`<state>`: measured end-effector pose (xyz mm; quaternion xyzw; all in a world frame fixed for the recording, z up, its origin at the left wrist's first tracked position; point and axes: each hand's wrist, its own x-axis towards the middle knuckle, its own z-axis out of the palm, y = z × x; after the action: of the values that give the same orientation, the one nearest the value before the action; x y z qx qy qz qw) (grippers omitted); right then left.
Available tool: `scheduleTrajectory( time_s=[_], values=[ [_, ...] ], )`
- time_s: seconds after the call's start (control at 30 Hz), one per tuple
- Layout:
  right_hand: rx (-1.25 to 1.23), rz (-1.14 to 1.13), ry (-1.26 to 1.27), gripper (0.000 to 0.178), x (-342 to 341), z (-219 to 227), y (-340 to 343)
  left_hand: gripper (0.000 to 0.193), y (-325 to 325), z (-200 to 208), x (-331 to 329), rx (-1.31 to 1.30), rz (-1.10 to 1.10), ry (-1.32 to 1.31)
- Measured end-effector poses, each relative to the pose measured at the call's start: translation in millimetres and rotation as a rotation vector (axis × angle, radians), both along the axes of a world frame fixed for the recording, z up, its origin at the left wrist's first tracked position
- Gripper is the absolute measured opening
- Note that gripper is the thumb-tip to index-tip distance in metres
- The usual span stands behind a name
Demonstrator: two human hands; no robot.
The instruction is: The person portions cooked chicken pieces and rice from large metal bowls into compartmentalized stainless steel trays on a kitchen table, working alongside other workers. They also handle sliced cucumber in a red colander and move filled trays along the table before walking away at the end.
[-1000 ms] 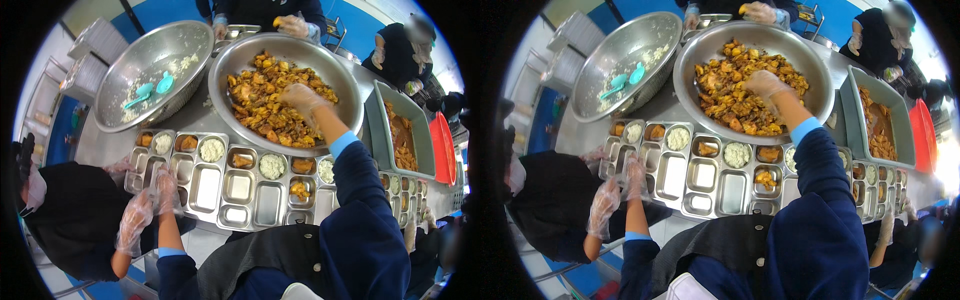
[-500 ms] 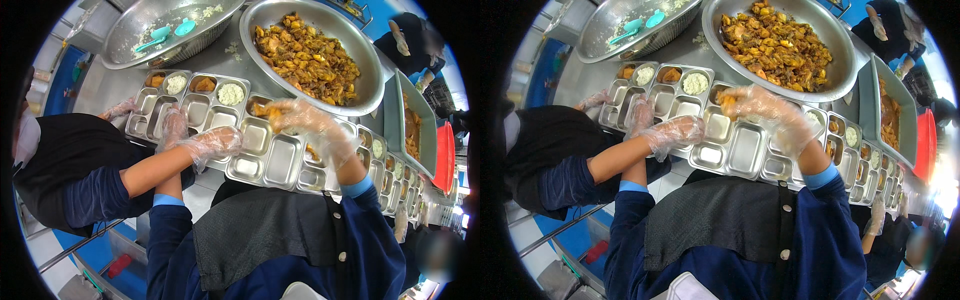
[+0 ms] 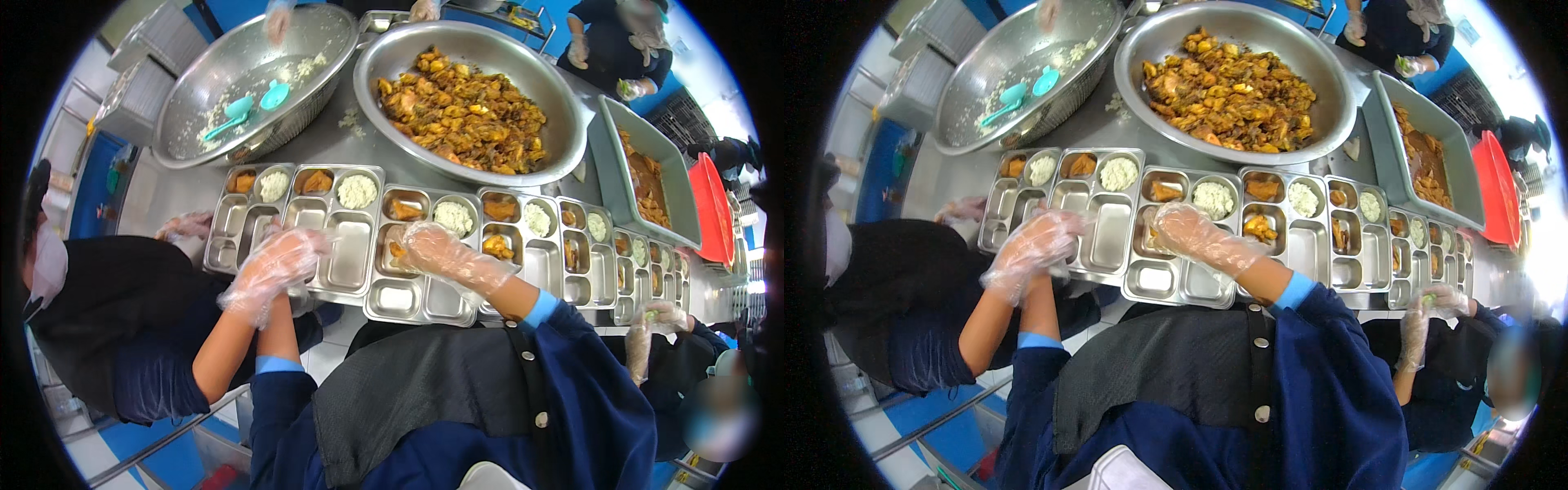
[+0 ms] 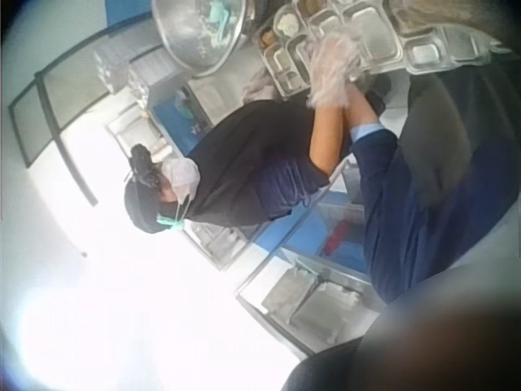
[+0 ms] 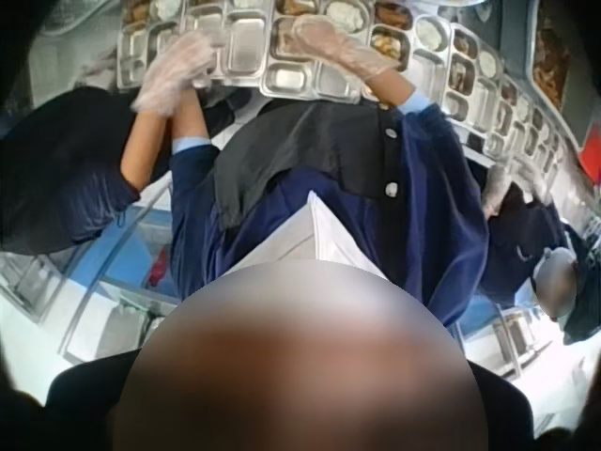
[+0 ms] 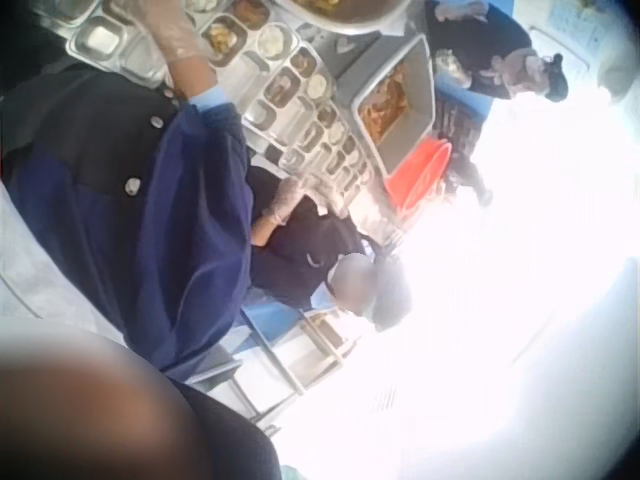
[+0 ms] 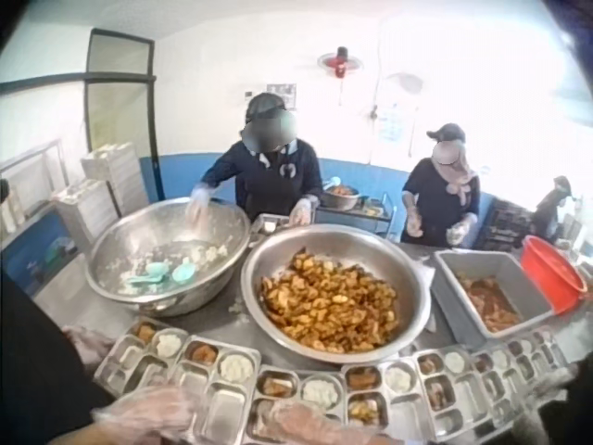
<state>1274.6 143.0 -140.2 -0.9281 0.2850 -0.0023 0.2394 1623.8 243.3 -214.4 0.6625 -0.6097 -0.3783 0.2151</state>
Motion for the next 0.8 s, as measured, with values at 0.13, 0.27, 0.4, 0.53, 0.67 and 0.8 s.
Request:
scheduleTrajectory(
  time_s=[0.13, 0.27, 0.4, 0.53, 0.67, 0.8],
  values=[
    [0.064, -0.123, -0.081, 0.045, -42.3, 69.2, -17.6, 0.045, 4.9, -42.4, 28.6, -0.100, 0.397, 0.054],
    [0.163, -0.288, -0.164, 0.044, -102.5, 111.6, -72.3, 0.041, 9.7, -53.8, 27.0, -0.096, 0.505, -0.705],
    [0.060, -0.424, -0.275, 0.038, -124.2, 110.5, -153.2, 0.041, 10.9, -42.6, 16.3, -0.182, 0.568, -0.616],
    [-0.368, -0.165, 0.085, 0.030, -88.5, 83.1, -247.0, 0.042, 10.9, -31.8, 7.5, -0.073, 0.572, -0.674],
    [-0.290, -0.260, 0.283, 0.021, -38.3, 32.6, -317.0, 0.043, 12.1, -28.7, 4.4, -0.096, 0.593, -0.710],
    [-0.540, 0.058, 0.466, 0.019, -32.8, 3.2, -338.3, 0.039, 13.4, -27.3, 1.6, -0.073, 0.580, -0.728]
  ],
)
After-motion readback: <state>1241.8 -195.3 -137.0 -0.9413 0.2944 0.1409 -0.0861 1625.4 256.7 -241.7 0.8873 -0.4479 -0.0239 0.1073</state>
